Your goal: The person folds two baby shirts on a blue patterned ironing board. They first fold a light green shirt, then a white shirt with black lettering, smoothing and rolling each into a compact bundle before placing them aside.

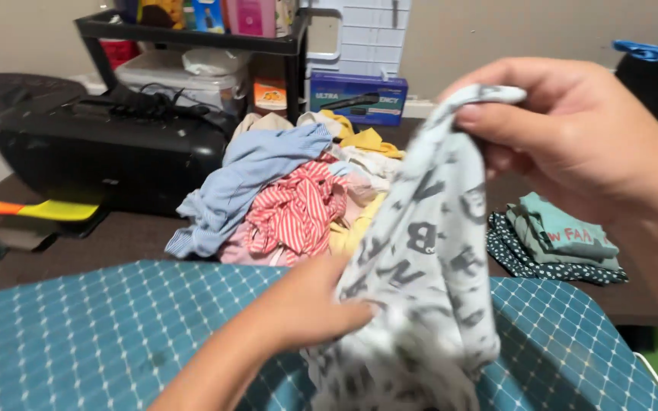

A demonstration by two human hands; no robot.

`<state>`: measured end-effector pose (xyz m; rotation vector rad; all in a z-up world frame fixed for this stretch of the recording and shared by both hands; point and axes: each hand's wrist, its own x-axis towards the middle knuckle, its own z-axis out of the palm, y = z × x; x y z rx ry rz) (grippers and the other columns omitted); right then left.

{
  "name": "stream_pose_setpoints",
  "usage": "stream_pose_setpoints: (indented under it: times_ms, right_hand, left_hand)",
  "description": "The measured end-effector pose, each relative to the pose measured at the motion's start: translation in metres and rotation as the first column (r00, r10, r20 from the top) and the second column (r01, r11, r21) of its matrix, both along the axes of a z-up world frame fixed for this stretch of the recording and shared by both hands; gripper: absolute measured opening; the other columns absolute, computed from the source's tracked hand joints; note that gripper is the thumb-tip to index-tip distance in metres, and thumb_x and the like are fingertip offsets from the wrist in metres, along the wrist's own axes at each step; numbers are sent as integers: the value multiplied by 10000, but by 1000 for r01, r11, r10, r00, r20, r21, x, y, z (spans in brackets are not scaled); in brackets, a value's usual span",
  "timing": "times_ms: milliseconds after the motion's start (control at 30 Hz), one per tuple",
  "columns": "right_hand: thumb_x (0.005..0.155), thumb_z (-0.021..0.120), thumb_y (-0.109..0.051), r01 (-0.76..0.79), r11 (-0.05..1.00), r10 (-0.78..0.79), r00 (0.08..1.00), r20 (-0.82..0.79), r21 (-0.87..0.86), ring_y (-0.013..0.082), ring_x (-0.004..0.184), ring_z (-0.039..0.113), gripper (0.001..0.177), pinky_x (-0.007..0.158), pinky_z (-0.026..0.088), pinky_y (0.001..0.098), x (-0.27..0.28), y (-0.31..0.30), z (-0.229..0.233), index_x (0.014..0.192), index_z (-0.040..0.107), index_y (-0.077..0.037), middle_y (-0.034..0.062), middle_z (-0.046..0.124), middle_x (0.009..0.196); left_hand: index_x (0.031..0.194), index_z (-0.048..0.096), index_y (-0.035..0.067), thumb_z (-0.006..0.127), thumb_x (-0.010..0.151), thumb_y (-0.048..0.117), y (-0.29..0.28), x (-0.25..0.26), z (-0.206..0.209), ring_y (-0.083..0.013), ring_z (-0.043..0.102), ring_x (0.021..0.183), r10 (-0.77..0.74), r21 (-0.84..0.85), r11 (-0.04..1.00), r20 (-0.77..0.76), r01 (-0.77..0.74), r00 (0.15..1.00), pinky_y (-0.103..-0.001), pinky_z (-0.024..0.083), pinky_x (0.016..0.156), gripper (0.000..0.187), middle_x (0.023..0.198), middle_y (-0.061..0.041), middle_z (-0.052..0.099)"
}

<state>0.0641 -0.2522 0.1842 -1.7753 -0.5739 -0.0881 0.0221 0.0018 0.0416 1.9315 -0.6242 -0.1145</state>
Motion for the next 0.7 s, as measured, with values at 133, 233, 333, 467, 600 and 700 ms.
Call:
stream_pose_setpoints:
  times_ms: [133, 233, 333, 467, 600, 700]
  right_hand:
    - [1030, 633, -99, 159, 986, -157, 987, -25, 58, 70, 685, 566, 184, 601, 481, 225, 4, -25, -24, 1172, 696, -1, 66, 699, 911]
    - [1071, 608, -98, 232, 972, -228, 969, -97, 36, 112, 685, 573, 188, 578, 474, 264, 6, -36, -48, 1214, 672, 7, 122, 689, 948]
    - [1033, 555, -111, 421, 907, -413, 876, -251, -21, 165, 815, 698, 178, 730, 535, 314, 7, -34, -60, 1162, 621, -7, 153, 723, 1012]
    - [1029, 552, -98, 498, 867, -495, 859, -127, -12, 180, 1064, 731, 161, 917, 568, 334, 5, -24, -66, 1153, 622, -24, 112, 712, 1144]
    - [1082, 555, -53, 313, 909, -373, 906, 201, 274, 180, 1125, 690, 171, 1015, 594, 357, -9, -26, -48, 1245, 604, -39, 82, 679, 1229]
    - [1039, 604, -42, 378, 897, -434, 851, 298, 228, 155, 1140, 679, 185, 1008, 550, 317, -24, -40, -48, 1223, 620, -32, 78, 676, 1290]
  left_hand:
    - [1051, 788, 136, 756, 695, 273, 64, 27, -33, -160, 748, 785, 201, 367, 927, -326, -73, 924, -320, 589, 752, 383, 873, -53, 818]
    - [982, 820, 99, 829, 728, 390, 106, 66, -11, -161, 708, 689, 238, 534, 845, -341, -20, 910, -337, 570, 692, 386, 794, -73, 805]
    - [1054, 778, 130, 815, 745, 305, 129, 103, 26, -144, 717, 686, 326, 414, 891, -297, -187, 898, -350, 562, 656, 356, 818, -45, 807]
    - [1164, 693, 66, 693, 861, 173, 132, 128, 74, -243, 695, 666, 367, 228, 878, 242, -420, 898, -418, 565, 574, 321, 849, -101, 736]
    - [1208, 700, 49, 825, 825, 189, 124, 113, 127, -401, 656, 957, 96, 78, 849, 950, -522, 298, -497, 522, 837, 427, 1038, -230, 691]
    - [1225, 656, 65, 853, 793, 455, 135, 73, 145, -366, 598, 978, 142, 279, 737, 826, -615, 545, -531, 419, 896, 614, 1062, -184, 671]
